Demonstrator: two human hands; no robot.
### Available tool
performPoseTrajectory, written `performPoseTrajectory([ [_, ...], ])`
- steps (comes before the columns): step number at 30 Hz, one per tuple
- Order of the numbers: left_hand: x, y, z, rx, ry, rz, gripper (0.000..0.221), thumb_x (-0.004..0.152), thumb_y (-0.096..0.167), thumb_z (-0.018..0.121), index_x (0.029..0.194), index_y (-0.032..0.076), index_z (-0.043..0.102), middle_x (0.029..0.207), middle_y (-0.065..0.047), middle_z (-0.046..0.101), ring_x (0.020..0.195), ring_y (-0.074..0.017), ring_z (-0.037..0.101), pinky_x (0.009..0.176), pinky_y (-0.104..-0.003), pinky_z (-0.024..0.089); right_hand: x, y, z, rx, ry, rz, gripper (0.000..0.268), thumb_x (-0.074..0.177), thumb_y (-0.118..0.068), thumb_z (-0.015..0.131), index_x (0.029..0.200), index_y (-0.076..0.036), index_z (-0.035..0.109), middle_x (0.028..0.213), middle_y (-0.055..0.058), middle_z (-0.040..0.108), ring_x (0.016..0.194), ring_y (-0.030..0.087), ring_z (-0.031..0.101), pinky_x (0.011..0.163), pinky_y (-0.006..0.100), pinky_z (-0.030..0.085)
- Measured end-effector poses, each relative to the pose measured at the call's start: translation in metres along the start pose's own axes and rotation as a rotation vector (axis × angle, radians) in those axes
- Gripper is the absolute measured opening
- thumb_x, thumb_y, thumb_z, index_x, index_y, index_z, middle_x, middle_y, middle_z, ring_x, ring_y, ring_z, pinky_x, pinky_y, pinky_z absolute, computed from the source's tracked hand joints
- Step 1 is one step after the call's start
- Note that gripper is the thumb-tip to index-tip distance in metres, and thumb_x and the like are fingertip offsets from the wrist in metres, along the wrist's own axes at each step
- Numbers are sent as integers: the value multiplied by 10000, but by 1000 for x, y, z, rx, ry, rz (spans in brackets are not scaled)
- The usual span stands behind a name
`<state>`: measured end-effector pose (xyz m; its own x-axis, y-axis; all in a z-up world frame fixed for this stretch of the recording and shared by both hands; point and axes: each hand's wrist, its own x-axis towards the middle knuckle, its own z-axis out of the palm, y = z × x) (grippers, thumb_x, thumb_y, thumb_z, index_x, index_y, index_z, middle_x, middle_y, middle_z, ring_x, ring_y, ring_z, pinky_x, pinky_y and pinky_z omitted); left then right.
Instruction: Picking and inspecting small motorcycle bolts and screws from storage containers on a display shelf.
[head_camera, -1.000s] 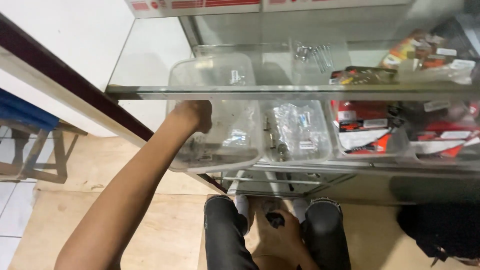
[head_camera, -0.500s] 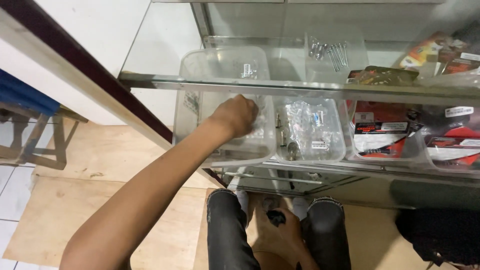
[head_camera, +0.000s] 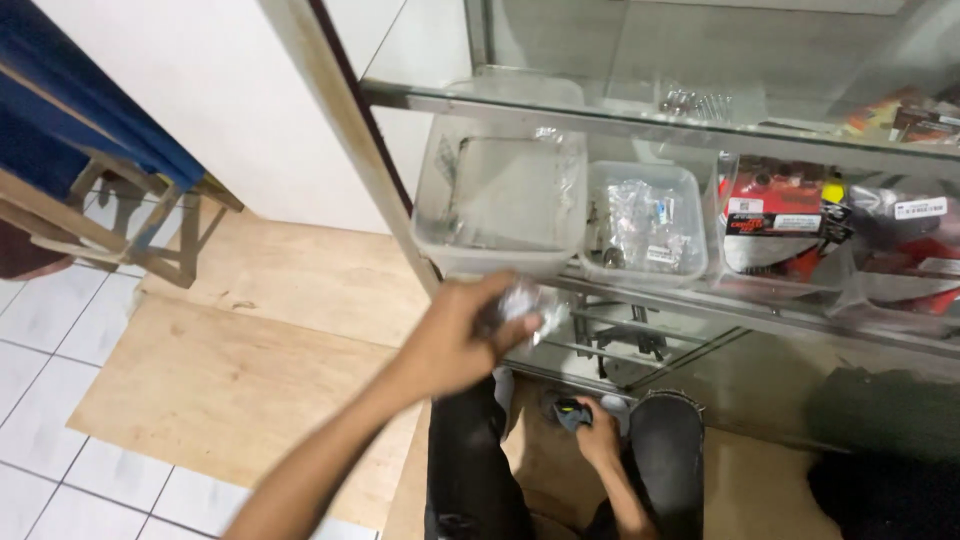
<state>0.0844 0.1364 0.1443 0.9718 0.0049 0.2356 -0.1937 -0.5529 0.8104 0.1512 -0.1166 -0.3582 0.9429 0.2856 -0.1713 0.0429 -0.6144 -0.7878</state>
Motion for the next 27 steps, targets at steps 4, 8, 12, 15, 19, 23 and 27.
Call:
performPoseTrajectory([
  [4,-62,-36,51,-282,138,-174,196,911,87,720,1098,32,733,795,-73,751,481,-90,528,416,-213,404,-8,-12,-23,134,69,-33,515,709,65,582,1173,-93,741,1070,62,802,937,266,729,849,317,542],
  [8,-89,-56,91,-776,443,-448,346,920,56,684,1257,-21,709,1014,-141,798,846,-187,755,784,-270,620,-42,-93,-79,385,199,-100,575,745,190,501,1263,-9,652,1254,126,717,1116,269,678,968,333,509],
  [12,-95,-51,120,-1007,507,-662,427,971,178,588,1337,-22,679,1107,-240,785,931,-269,763,877,-339,627,-94,-241,-149,387,438,-585,567,708,207,563,1239,9,595,1334,139,652,1267,288,619,1160,393,470],
  [15,-101,-51,146,-1039,467,-594,427,985,155,547,1343,-44,664,1318,-182,736,1157,-253,682,1101,-371,490,-108,-243,-134,82,494,-956,316,827,-159,818,1124,-198,716,1328,-35,668,1397,203,515,1286,444,333],
  [19,-117,-51,159,-1214,499,-616,408,1001,74,479,1284,-140,682,1219,-195,731,1048,-222,642,927,-287,467,-125,-267,-138,-122,412,-1044,188,862,-139,711,1044,-162,750,1218,-42,736,1271,236,622,1135,484,403],
  [23,-133,-63,173,-1251,369,-553,383,1031,113,455,1239,-83,711,1006,-117,714,824,-144,579,746,-269,435,-115,-237,-129,-79,375,-937,366,770,-268,861,1098,-182,726,1203,-21,762,1305,217,609,1210,484,377],
  [27,-125,-57,156,-1256,459,-671,445,1060,230,446,1119,-124,710,1017,-159,721,823,-158,576,748,-264,454,-156,-273,-141,-108,250,-1014,220,826,-265,758,1022,-171,793,1170,-57,774,1266,200,617,1136,482,354],
])
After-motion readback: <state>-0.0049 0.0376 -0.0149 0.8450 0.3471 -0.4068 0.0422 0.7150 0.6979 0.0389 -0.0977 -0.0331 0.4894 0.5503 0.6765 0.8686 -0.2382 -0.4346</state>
